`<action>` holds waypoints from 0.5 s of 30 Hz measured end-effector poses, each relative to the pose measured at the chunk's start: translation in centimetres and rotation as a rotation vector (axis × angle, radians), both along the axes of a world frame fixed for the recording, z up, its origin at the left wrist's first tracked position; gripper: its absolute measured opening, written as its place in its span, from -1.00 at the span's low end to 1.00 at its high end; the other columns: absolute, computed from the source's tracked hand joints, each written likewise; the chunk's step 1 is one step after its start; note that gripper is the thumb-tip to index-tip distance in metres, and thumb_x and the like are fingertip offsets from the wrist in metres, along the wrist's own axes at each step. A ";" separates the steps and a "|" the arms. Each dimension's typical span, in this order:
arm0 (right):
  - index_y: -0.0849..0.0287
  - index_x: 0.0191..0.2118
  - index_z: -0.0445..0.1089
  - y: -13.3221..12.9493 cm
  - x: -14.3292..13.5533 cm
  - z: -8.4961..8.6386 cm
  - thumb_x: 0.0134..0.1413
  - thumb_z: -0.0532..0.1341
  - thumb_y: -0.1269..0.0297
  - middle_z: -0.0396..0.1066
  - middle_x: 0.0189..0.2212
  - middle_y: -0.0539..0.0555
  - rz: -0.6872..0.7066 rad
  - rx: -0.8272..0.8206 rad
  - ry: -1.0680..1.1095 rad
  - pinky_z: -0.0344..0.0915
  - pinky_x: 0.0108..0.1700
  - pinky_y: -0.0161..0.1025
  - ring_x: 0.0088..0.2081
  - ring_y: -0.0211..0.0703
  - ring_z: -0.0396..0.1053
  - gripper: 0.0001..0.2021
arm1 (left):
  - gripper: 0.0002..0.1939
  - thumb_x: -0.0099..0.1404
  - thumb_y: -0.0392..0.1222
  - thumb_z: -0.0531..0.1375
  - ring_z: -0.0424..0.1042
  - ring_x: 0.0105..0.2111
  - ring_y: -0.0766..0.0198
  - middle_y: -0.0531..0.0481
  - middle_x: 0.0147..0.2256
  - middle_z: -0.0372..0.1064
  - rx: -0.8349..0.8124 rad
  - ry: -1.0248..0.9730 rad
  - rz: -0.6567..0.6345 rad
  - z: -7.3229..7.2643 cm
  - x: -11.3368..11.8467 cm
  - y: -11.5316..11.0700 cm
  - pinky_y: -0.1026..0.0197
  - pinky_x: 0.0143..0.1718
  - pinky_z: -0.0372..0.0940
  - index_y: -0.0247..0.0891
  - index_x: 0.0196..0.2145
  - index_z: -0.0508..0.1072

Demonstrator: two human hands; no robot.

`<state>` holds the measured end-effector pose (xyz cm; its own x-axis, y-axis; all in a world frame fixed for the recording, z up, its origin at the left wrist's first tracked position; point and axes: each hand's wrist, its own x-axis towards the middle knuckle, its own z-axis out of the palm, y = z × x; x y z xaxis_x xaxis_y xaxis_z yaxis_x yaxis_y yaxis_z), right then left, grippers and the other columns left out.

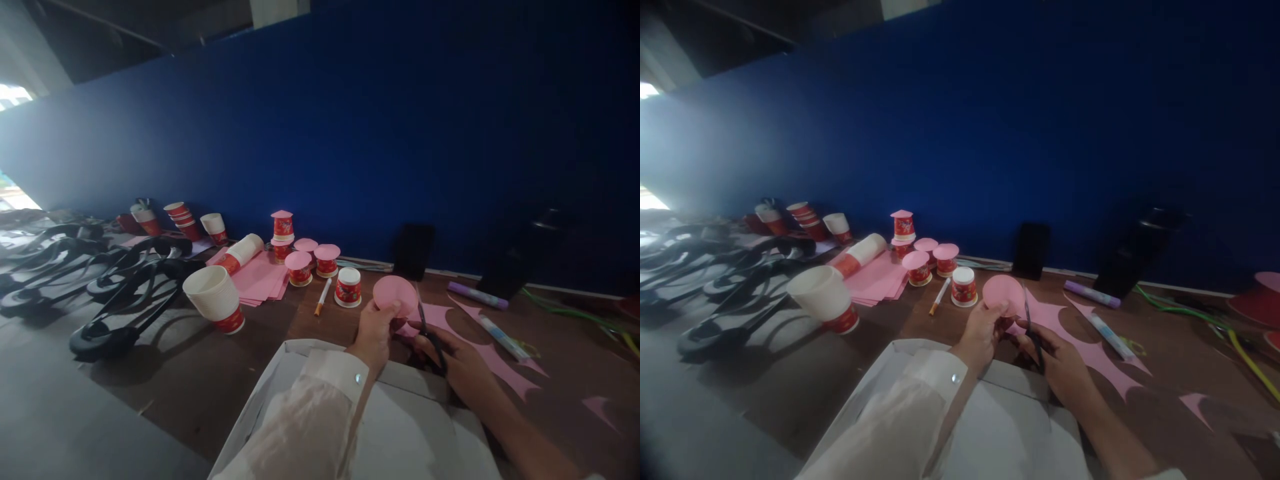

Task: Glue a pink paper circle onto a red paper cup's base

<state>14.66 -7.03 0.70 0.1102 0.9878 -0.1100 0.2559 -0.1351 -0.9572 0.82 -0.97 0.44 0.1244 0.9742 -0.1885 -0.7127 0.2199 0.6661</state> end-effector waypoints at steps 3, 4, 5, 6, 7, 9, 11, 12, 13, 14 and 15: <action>0.15 0.11 0.53 0.1 0.1 -0.2 -0.12 0.41 -0.15 0.55 -0.44 0.05 -0.013 0.009 0.001 0.41 -0.33 -0.20 -0.39 -0.06 0.48 -0.31 | -0.51 -0.17 -0.15 0.52 0.48 -0.38 0.27 -0.01 -0.35 0.50 0.003 -0.003 0.001 -0.3 0.1 0.2 0.19 -0.22 0.40 -0.29 -0.28 0.47; 0.15 0.10 0.53 0.1 0.1 -0.2 -0.13 0.41 -0.14 0.54 -0.45 0.05 -0.018 0.010 0.004 0.41 -0.34 -0.20 -0.40 -0.06 0.48 -0.32 | -0.51 -0.18 -0.15 0.52 0.49 -0.37 0.26 -0.01 -0.35 0.50 0.005 -0.004 0.002 -0.4 0.2 0.2 0.18 -0.21 0.40 -0.29 -0.28 0.47; 0.15 0.09 0.54 0.1 0.1 -0.2 -0.14 0.41 -0.14 0.54 -0.46 0.05 -0.026 0.014 0.009 0.40 -0.36 -0.20 -0.41 -0.06 0.47 -0.32 | -0.50 -0.18 -0.14 0.52 0.50 -0.36 0.25 -0.01 -0.34 0.50 0.005 -0.004 0.001 -0.4 0.2 0.2 0.17 -0.20 0.41 -0.29 -0.28 0.47; 0.15 0.07 0.55 0.1 0.0 -0.2 -0.14 0.41 -0.14 0.54 -0.45 0.05 -0.029 0.017 0.015 0.40 -0.36 -0.20 -0.41 -0.07 0.47 -0.34 | -0.50 -0.19 -0.14 0.52 0.50 -0.35 0.24 -0.01 -0.34 0.50 0.003 -0.004 0.001 -0.5 0.2 0.2 0.17 -0.19 0.41 -0.28 -0.28 0.47; 0.15 0.07 0.56 0.1 0.0 -0.1 -0.14 0.41 -0.13 0.55 -0.45 0.06 -0.030 0.020 0.020 0.41 -0.36 -0.21 -0.41 -0.07 0.47 -0.35 | -0.50 -0.19 -0.15 0.52 0.51 -0.34 0.24 -0.02 -0.34 0.50 0.000 -0.004 0.001 -0.5 0.3 0.3 0.17 -0.19 0.41 -0.29 -0.28 0.47; 0.13 0.07 0.56 0.1 -0.1 0.0 -0.12 0.41 -0.11 0.56 -0.42 0.05 -0.020 0.015 0.023 0.42 -0.34 -0.21 -0.39 -0.07 0.48 -0.37 | -0.50 -0.20 -0.16 0.52 0.50 -0.34 0.24 -0.02 -0.34 0.50 -0.003 -0.007 -0.005 -0.5 0.3 0.2 0.18 -0.20 0.39 -0.29 -0.29 0.47; 0.11 0.08 0.55 0.0 -0.1 0.1 -0.11 0.40 -0.12 0.56 -0.41 0.05 -0.019 0.004 0.016 0.43 -0.32 -0.21 -0.37 -0.06 0.49 -0.37 | -0.51 -0.20 -0.17 0.52 0.48 -0.36 0.28 -0.02 -0.34 0.50 -0.004 -0.010 -0.014 -0.6 0.3 0.2 0.21 -0.23 0.37 -0.30 -0.29 0.48; 0.11 0.09 0.54 0.0 0.0 0.1 -0.10 0.39 -0.14 0.56 -0.41 0.05 -0.020 -0.003 0.006 0.43 -0.31 -0.21 -0.37 -0.06 0.49 -0.36 | -0.51 -0.20 -0.18 0.52 0.47 -0.36 0.29 -0.02 -0.34 0.50 -0.006 -0.010 -0.018 -0.6 0.3 0.2 0.22 -0.25 0.36 -0.30 -0.29 0.48; 0.11 0.10 0.54 -0.1 0.1 0.1 -0.08 0.38 -0.16 0.56 -0.41 0.05 -0.029 -0.002 -0.005 0.43 -0.31 -0.22 -0.37 -0.07 0.48 -0.35 | -0.50 -0.21 -0.17 0.52 0.46 -0.37 0.30 -0.02 -0.34 0.50 -0.008 -0.008 -0.021 -0.6 0.2 0.2 0.23 -0.26 0.35 -0.30 -0.29 0.48; 0.12 0.10 0.53 -0.1 0.1 0.1 -0.07 0.37 -0.17 0.56 -0.41 0.05 -0.030 -0.001 -0.017 0.42 -0.31 -0.22 -0.37 -0.07 0.48 -0.34 | -0.50 -0.21 -0.17 0.52 0.46 -0.38 0.30 -0.01 -0.35 0.50 -0.011 -0.006 -0.023 -0.6 0.2 0.2 0.23 -0.28 0.34 -0.30 -0.29 0.48; 0.12 0.10 0.53 -0.1 0.2 0.1 -0.06 0.36 -0.18 0.56 -0.40 0.05 -0.029 0.002 -0.035 0.42 -0.30 -0.22 -0.36 -0.07 0.48 -0.34 | -0.49 -0.22 -0.15 0.53 0.45 -0.39 0.30 -0.01 -0.36 0.49 -0.014 -0.002 -0.025 -0.5 0.2 0.2 0.23 -0.29 0.33 -0.30 -0.30 0.47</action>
